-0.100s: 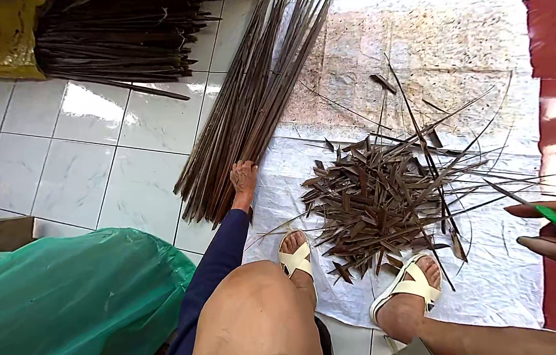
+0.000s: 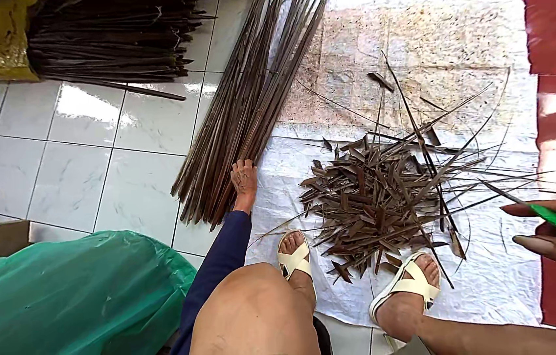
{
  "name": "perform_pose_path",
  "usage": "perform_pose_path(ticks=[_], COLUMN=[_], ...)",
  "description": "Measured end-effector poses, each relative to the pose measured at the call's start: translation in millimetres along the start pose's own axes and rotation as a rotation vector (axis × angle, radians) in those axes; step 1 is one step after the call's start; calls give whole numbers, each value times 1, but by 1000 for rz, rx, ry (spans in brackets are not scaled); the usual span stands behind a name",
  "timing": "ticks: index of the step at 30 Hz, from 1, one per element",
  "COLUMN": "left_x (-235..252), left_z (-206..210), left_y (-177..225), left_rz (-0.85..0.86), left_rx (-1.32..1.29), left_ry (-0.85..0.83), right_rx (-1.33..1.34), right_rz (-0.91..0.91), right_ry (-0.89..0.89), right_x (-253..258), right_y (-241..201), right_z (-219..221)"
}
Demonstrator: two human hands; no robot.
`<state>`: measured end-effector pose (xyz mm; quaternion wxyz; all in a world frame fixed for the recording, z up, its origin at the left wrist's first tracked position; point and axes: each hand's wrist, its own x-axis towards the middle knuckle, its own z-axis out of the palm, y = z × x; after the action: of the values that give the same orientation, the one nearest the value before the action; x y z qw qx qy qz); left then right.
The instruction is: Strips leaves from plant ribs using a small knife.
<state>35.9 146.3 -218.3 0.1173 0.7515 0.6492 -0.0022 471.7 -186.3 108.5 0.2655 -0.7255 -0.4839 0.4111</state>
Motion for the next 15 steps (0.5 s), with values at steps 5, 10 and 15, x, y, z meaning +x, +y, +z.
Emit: perform_pose_path(ticks=[5, 10, 15], left_x=[-7, -25, -56], left_z=[13, -6, -19], left_y=[12, 22, 21], left_rz=[4, -42, -118], left_rx=[99, -44, -194], left_ry=[53, -29, -72], right_rx=[-34, -104, -110], right_rz=[22, 20, -37], right_ry=[13, 40, 45], right_x=[1, 0, 0], right_y=[-5, -16, 2], right_z=[1, 0, -1])
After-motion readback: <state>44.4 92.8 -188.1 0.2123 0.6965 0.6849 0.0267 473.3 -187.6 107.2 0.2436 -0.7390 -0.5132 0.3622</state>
